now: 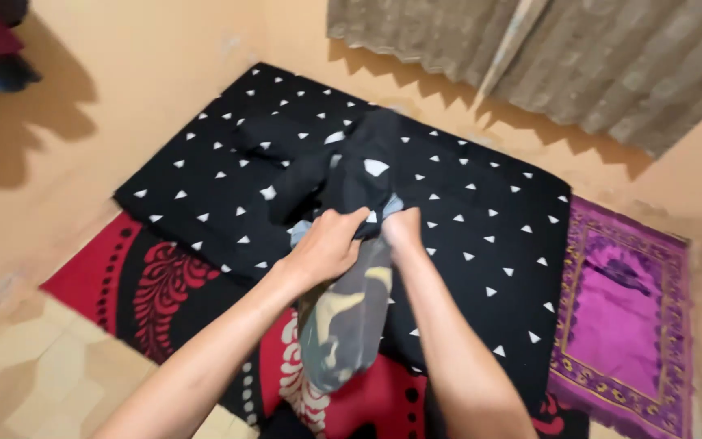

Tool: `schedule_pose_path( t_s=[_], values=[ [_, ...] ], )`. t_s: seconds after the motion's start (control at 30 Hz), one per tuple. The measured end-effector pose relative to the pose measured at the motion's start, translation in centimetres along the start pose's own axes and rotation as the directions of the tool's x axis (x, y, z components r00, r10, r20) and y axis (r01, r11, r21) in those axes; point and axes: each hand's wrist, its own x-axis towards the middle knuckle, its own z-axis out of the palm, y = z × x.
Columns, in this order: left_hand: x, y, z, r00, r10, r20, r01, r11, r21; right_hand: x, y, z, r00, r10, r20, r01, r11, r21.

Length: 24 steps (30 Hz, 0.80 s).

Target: Putting pillowcases on a pillow and a bolster.

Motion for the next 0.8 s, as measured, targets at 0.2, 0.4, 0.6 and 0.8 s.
schedule_pose_path(
  t_s=[0.2, 0.4, 0.6, 0.8],
  values=[
    [-3.6, 0.2, -0.9, 0.998, -0.064, -0.007, 0.063, 0.995, -0.073, 2.5, 1.6, 2.8, 0.968, 0.251, 0.024, -0.252, 0.955, 0.156],
    [-8.5, 4.7, -7.1, 0.956, -0.093, 0.278, 0.179, 0.935, -0.305, 4.6, 5.6, 4.7, 0.962, 0.269, 0.043, -0.272, 0.956, 0.112],
    [-7.5, 0.2, -3.4, 0.993, -0.033, 0.117, 0.05, 0.989, -0.142, 5.3, 8.9, 5.3, 0.952, 0.305, 0.031, -0.306, 0.95, 0.067],
    [-5.1, -3.3, -0.4, 0.986, -0.103, -0.133, 0.047, 0.927, -0.373, 4.1, 9.2, 4.2, 0.943, 0.333, -0.001, -0.333, 0.942, 0.039]
  ],
)
